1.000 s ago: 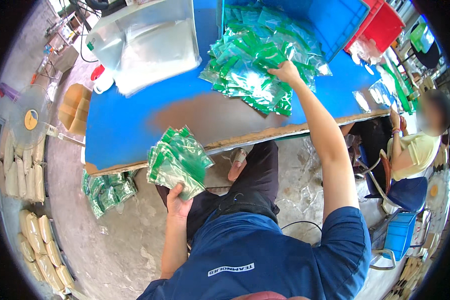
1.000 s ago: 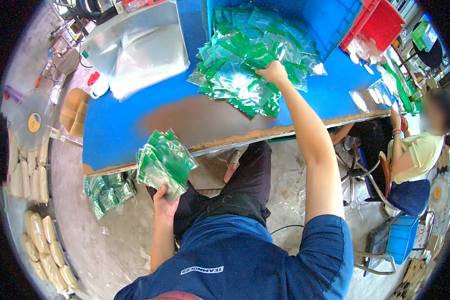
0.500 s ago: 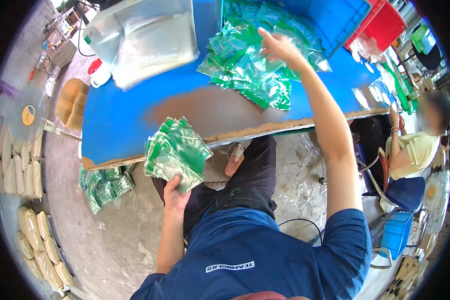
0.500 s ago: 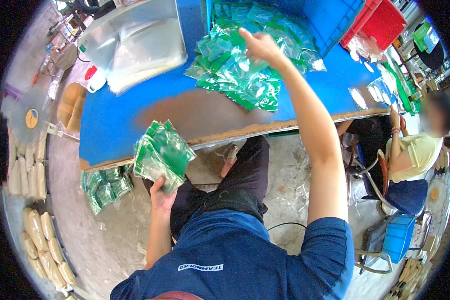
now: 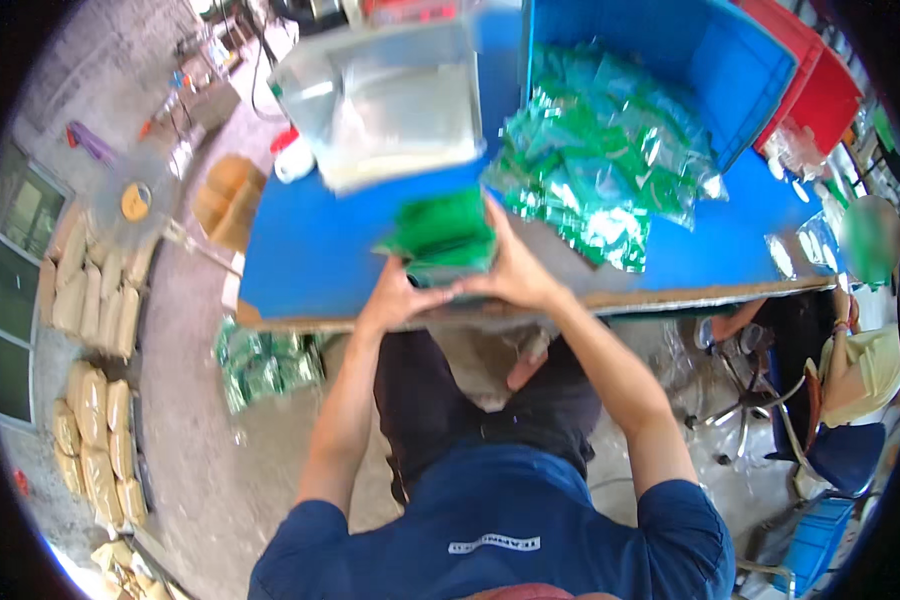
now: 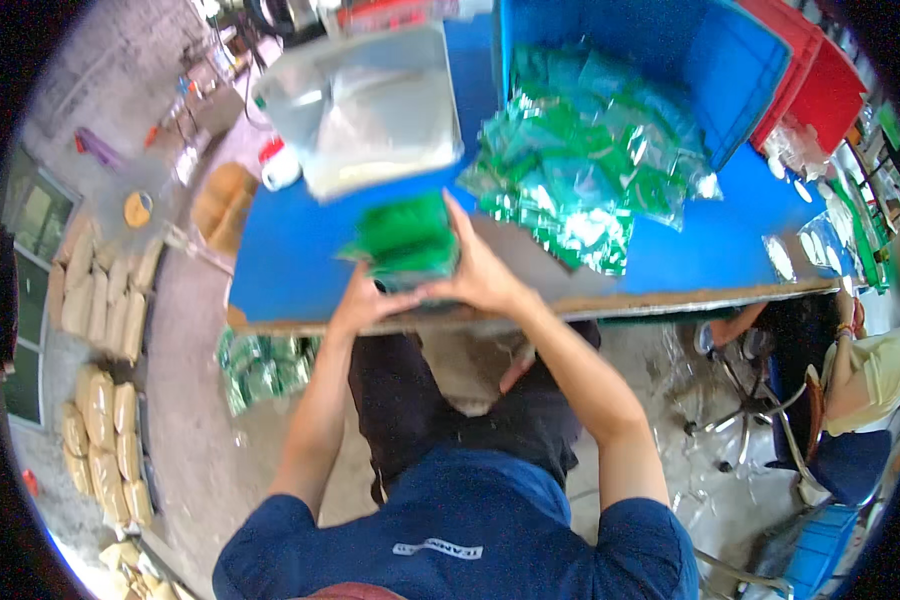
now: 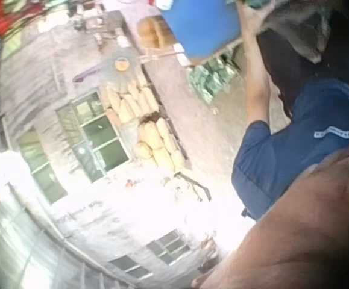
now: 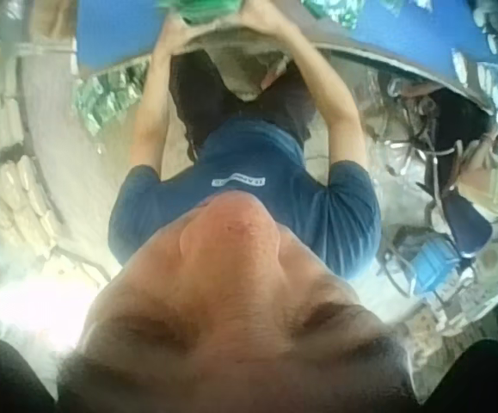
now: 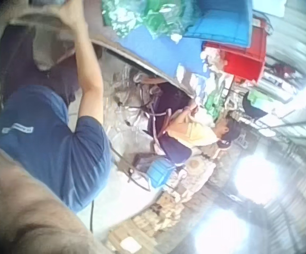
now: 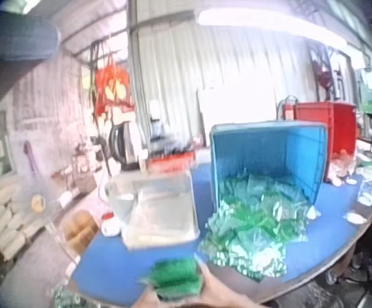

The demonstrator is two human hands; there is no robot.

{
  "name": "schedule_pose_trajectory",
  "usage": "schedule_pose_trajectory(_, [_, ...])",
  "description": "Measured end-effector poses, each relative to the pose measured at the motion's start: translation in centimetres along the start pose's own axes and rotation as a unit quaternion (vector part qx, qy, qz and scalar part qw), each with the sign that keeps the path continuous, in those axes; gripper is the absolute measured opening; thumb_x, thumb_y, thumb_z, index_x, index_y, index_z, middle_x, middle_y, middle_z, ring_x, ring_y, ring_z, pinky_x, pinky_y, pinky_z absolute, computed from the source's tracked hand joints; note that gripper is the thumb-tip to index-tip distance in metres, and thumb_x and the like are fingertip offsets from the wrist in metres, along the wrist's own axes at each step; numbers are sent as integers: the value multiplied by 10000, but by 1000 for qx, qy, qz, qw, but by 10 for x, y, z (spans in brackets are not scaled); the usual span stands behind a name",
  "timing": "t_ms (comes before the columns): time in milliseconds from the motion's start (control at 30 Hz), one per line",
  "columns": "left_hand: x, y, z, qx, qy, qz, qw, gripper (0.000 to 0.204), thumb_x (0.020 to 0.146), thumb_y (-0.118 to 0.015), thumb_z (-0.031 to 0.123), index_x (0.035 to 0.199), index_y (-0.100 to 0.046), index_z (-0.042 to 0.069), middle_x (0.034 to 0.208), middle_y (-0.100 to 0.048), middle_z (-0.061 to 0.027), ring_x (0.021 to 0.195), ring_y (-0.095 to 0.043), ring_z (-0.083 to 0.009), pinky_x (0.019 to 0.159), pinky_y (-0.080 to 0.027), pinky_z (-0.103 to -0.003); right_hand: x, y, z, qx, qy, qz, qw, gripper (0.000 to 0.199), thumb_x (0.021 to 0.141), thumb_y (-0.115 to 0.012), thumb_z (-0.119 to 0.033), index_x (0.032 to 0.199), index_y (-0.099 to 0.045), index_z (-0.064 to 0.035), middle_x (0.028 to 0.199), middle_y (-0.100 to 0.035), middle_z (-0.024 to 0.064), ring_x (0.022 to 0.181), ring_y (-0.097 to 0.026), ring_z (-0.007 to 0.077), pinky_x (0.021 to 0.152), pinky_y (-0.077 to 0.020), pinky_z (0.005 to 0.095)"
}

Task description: Sorting, stacking, and packing small green plastic bags into a larger clear bag.

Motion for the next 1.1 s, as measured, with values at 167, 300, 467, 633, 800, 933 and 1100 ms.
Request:
schedule_pose_trajectory(167, [1, -22, 13, -20, -48, -16, 999, 1127, 649, -906, 129, 1518, -197, 12, 1443, -427, -146, 1339, -431, -261, 1127, -344, -404, -21, 0, 16, -102, -100, 21, 990, 1155, 624, -931, -281, 1503, -231, -15, 1463, -400, 229, 1387, -379, 370, 1145, -325, 434])
schedule_pose_trajectory(300, [10, -25, 21, -209, -22, 37, 977, 1205, 661, -895, 66, 1569, -102, 75, 1452, -422, -125, 1342, -426, -246, 1114, -366, -392, -14, 11, 5, -207, -11, 24, 978, 1031, 669, -883, -302, 1466, -288, -31, 1384, -488, 255, 1324, -458, 406, 1065, -405, 456])
schedule_pose_trajectory(467, [19, -22, 29, -265, 2, 25, 964, 1258, 649, -914, 95, 1582, -69, 93, 1448, -420, -105, 1345, -419, -230, 1121, -352, -388, -7, -4, 5, -111, -91, 35, 989, 920, 687, -874, -328, 1400, -361, -55, 1292, -571, 239, 1211, -568, 386, 996, -467, 439])
schedule_pose_trajectory(633, [14, -30, -8, -170, 8, 106, 980, 1225, 669, -905, 110, 1564, -70, 51, 1490, -367, -149, 1378, -375, -270, 1132, -336, -393, -3, -6, 42, -32, -61, 78, 995, 832, 710, -864, -317, 1350, -424, -15, 1235, -605, 223, 1178, -591, 365, 989, -469, 426])
schedule_pose_trajectory(800, [2, -64, 15, -441, 9, 180, 879, 1113, 726, -756, -94, 1565, -45, 75, 1475, -372, -157, 1379, -387, -278, 1124, -358, -408, 4, -10, 23, 202, -112, 201, 952, 732, 744, -856, -201, 1325, -466, 15, 1176, -635, 130, 1090, -608, 244, 942, -490, 358])
schedule_pose_trajectory(933, [8, -63, -4, -531, 55, 132, 836, 1011, 728, -717, -70, 1558, -157, 67, 1468, -389, -138, 1366, -401, -247, 1116, -353, -412, -2, -29, 11, 275, -205, 184, 921, 659, 828, -783, -195, 1361, -460, 18, 1274, -571, 122, 1165, -549, 214, 999, -438, 343])
schedule_pose_trajectory(1100, [5, -30, 4, -93, -30, 55, 994, 1181, 672, -823, 68, 1568, -55, 20, 1529, -315, -184, 1423, -317, -291, 1163, -269, -372, -16, 43, 33, 143, -76, 107, 981, 731, 770, -807, -129, 1383, -428, -2, 1293, -544, 127, 1220, -524, 247, 1041, -418, 390])
Point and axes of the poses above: each hand's wrist, its own x-axis towards the middle knuckle, its own y-axis out of the back of the hand, z = x × y, the point moved 4 cm from there along x, towards the middle knuckle
